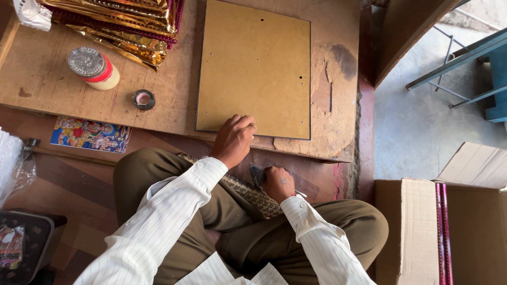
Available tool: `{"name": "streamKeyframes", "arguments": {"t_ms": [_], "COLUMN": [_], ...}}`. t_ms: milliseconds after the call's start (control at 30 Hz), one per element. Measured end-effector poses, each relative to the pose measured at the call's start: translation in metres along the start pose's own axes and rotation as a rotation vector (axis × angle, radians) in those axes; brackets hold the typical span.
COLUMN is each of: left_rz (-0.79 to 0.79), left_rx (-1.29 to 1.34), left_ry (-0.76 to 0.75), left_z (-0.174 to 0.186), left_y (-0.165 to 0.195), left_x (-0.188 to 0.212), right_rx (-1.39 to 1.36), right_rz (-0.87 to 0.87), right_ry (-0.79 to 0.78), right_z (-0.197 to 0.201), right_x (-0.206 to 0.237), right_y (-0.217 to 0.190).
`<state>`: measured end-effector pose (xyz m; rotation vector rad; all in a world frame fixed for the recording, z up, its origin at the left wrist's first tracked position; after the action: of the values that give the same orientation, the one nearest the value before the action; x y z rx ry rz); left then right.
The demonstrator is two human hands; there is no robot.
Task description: The person sits on the floor and uses a screwdriver to fasten screws into the back of a picture frame. They repeatedly tighten screws at multiple points along the frame's edges, occasionally lifting and rotating the frame to access different areas.
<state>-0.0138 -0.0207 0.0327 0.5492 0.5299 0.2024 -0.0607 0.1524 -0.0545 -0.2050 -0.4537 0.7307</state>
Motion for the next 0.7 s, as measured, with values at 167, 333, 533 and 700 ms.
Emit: {"name": "streamKeyframes", "arguments": {"t_ms": [167, 333, 533, 700], "left_rz": [-0.021, 0.098, 0.355, 0.810], "left_rx": [0.058, 0.277, 0.702, 1.255], "left_ry": [-0.035, 0.037, -0.115, -0.336], "left_z": [-0.014, -0.011, -0.038, -0.077], "left_y": [0.008, -0.003, 0.004, 0.011], "left_x": [-0.006, -0.010, 0.017, 0.051], "right_rx": [-0.053, -0.150, -0.671, -0.634], "right_rz": [-0.079, -0.027, 0.082, 0.209], "right_ry": [0.022, 0.088, 0.537, 0.691], "right_z": [0.004, 0.016, 0.070, 0.087], "right_x": [0.003, 0.004, 0.029, 0.049], "right_y": [0.011, 0.014, 0.001, -0.027]}}
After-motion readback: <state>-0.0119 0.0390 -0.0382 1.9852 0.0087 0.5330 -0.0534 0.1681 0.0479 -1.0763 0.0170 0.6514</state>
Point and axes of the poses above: each hand's wrist, its own x-axis away from the middle knuckle, its own z-axis out of the back of the hand, y = z × x, the point moved 6 cm from there along -x, towards the middle knuckle, and after that the axes turned 3 degrees about -x, right-handed, at the moved point
